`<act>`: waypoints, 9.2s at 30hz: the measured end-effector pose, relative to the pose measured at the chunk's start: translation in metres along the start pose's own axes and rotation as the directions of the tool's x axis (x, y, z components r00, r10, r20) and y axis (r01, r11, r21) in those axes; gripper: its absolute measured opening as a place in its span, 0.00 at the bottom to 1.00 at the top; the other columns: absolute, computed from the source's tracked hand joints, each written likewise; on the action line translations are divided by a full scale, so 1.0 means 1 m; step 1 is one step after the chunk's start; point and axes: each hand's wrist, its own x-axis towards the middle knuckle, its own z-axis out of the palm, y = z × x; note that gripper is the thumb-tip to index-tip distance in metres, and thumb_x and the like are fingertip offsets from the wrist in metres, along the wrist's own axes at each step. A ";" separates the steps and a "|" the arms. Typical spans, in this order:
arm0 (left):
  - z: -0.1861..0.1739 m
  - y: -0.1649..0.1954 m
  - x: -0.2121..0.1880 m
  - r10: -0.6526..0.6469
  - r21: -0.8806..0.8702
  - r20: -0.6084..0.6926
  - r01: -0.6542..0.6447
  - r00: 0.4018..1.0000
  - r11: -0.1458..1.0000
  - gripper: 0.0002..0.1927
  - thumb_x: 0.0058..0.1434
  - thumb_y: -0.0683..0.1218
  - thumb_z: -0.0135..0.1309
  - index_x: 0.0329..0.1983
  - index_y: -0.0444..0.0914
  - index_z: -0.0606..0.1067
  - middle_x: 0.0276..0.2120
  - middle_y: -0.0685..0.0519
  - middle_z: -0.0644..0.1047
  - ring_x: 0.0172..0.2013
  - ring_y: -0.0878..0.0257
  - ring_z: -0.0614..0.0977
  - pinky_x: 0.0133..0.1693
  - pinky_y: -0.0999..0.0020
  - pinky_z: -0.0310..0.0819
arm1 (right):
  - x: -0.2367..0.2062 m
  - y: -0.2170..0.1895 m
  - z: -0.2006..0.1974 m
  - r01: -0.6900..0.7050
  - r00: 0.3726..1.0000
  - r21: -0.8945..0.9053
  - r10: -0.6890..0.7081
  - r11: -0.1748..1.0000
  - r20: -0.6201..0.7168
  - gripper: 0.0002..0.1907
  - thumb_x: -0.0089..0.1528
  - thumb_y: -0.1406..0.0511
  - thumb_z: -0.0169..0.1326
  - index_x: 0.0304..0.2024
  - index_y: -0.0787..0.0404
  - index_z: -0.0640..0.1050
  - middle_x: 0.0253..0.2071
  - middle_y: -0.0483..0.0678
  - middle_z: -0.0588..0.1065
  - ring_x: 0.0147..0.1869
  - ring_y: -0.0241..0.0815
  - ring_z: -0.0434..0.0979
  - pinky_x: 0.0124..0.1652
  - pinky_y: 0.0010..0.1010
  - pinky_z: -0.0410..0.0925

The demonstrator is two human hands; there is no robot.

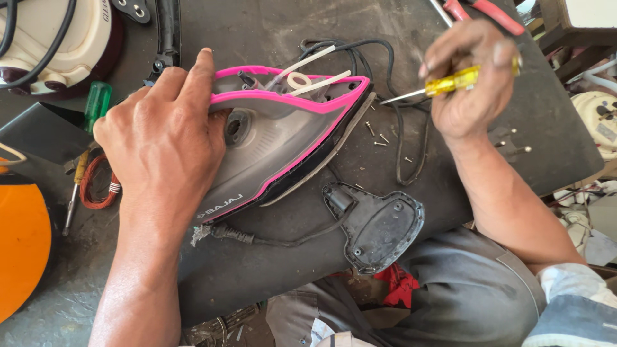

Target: The person disassembles a Bajaj electric clothes iron on a workbench. They unscrew and separate the pink and gray handle housing from the sole plate with a yellow screwdriver, lift off the upper shell, and continue removing internal screws and components with a green-handled screwdriver, laying parts on the bench.

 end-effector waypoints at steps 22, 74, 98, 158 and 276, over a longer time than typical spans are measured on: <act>-0.005 -0.017 -0.009 -0.016 0.038 0.016 0.015 1.000 0.999 0.26 0.51 0.47 0.66 0.54 0.39 0.82 0.29 0.54 0.77 0.24 0.56 0.80 0.23 0.59 0.69 | -0.032 -0.012 0.018 -0.368 0.929 0.406 0.317 0.837 0.189 0.16 0.70 0.59 0.63 0.48 0.67 0.80 0.47 0.51 0.77 0.46 0.40 0.81 0.46 0.27 0.76; -0.066 -0.111 -0.023 0.238 -0.709 0.394 0.129 0.888 0.693 0.52 0.47 0.44 0.68 0.77 0.45 0.60 0.58 0.45 0.79 0.22 0.56 0.79 0.31 0.59 0.74 | -0.030 -0.068 0.103 -0.021 0.919 -0.574 0.242 0.819 0.311 0.07 0.67 0.68 0.62 0.40 0.69 0.83 0.40 0.52 0.80 0.43 0.43 0.81 0.43 0.29 0.72; -0.037 -0.113 -0.036 -0.070 -0.868 0.422 0.425 0.904 0.258 0.40 0.43 0.35 0.66 0.64 0.38 0.74 0.42 0.53 0.79 0.44 0.69 0.78 0.53 0.73 0.71 | -0.046 -0.060 0.098 -0.127 0.903 -0.185 0.191 0.974 0.386 0.10 0.68 0.65 0.52 0.43 0.67 0.80 0.51 0.55 0.78 0.53 0.44 0.80 0.54 0.30 0.71; -0.013 -0.128 0.001 0.503 -0.916 0.400 0.357 0.766 0.185 0.56 0.59 0.78 0.48 0.75 0.33 0.62 0.62 0.40 0.78 0.61 0.50 0.82 0.62 0.56 0.73 | -0.006 -0.089 0.140 0.274 0.761 -0.272 -0.035 0.923 0.648 0.28 0.56 0.71 0.67 0.57 0.64 0.73 0.59 0.52 0.74 0.67 0.53 0.76 0.69 0.44 0.69; -0.007 -0.147 -0.002 0.581 -0.905 0.402 0.212 0.708 0.369 0.36 0.47 0.54 0.60 0.61 0.36 0.76 0.37 0.44 0.83 0.37 0.47 0.84 0.38 0.56 0.75 | 0.081 0.017 0.135 0.553 0.523 -0.417 0.089 0.721 0.848 0.21 0.48 0.71 0.64 0.45 0.55 0.83 0.41 0.41 0.78 0.45 0.43 0.80 0.39 0.34 0.74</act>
